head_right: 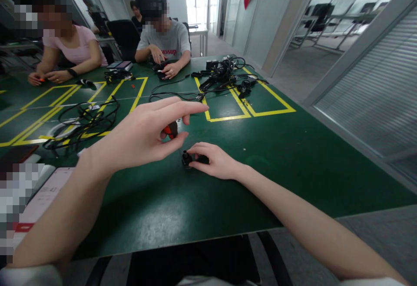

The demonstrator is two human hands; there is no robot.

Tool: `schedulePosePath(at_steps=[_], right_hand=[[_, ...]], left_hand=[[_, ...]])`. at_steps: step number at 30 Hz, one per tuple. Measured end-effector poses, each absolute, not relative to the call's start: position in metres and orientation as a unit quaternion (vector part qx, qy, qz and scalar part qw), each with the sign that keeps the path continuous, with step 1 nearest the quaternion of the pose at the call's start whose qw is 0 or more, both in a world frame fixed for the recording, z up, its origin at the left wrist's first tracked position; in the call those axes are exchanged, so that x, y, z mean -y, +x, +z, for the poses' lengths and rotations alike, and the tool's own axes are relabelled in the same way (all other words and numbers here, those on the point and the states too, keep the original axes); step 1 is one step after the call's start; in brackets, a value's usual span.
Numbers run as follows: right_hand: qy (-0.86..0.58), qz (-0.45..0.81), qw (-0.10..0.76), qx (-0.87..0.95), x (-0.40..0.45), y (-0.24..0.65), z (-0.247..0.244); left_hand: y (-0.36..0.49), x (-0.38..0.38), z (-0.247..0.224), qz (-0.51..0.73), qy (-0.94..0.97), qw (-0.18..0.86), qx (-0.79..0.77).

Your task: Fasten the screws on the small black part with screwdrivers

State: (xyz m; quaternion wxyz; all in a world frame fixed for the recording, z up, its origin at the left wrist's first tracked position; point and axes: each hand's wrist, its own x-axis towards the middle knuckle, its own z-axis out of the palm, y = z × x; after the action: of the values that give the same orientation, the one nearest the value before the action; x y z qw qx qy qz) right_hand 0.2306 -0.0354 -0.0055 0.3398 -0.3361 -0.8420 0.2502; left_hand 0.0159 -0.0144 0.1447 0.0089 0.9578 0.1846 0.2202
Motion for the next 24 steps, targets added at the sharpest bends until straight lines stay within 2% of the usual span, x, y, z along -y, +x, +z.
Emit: schedulePosePath(at_steps=[24], right_hand=[[-0.342,0.248,0.334,0.843,0.0349,0.2313,-0.0063]], left_hand=[[0.0139,0.0173,0.1485,0.212,0.96,0.042,-0.179]])
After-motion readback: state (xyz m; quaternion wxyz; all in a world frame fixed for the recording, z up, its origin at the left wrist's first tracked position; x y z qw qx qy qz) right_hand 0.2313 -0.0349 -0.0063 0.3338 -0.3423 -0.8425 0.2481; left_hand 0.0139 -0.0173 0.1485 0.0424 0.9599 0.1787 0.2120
